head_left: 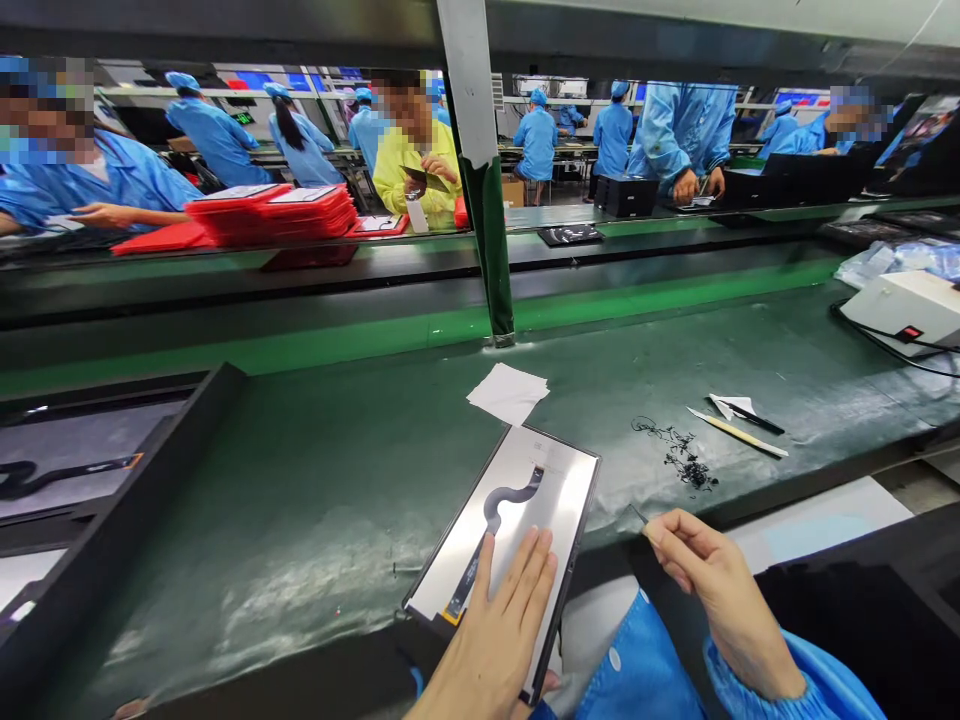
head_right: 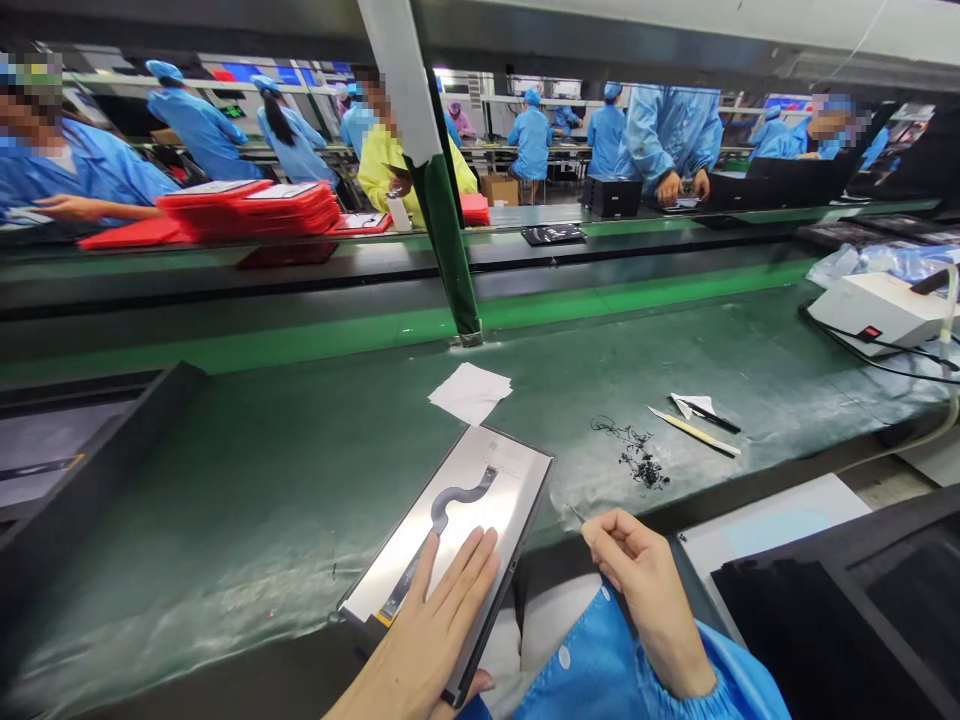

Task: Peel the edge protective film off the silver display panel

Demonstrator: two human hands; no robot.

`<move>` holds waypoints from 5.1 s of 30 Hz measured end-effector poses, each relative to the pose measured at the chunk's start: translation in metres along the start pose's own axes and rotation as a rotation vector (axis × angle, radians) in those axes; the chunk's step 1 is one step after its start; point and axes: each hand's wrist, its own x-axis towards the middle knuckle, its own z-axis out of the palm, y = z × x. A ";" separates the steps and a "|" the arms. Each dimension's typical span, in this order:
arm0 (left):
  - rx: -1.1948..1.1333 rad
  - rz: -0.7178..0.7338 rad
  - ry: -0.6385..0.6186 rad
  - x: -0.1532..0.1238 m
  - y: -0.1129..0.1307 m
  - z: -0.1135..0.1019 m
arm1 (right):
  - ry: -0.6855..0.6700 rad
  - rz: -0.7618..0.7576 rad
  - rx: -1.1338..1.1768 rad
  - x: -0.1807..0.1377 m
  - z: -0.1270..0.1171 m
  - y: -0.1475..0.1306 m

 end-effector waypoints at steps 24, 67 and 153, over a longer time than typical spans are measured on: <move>-0.027 0.010 0.142 -0.002 0.005 -0.009 | 0.145 -0.098 -0.009 0.033 -0.010 -0.046; -0.004 0.077 0.224 -0.003 0.003 -0.019 | 0.259 -0.281 -0.015 0.075 -0.039 -0.079; -0.071 0.052 0.405 -0.021 0.009 -0.005 | -0.429 -0.090 -0.107 -0.029 0.040 0.066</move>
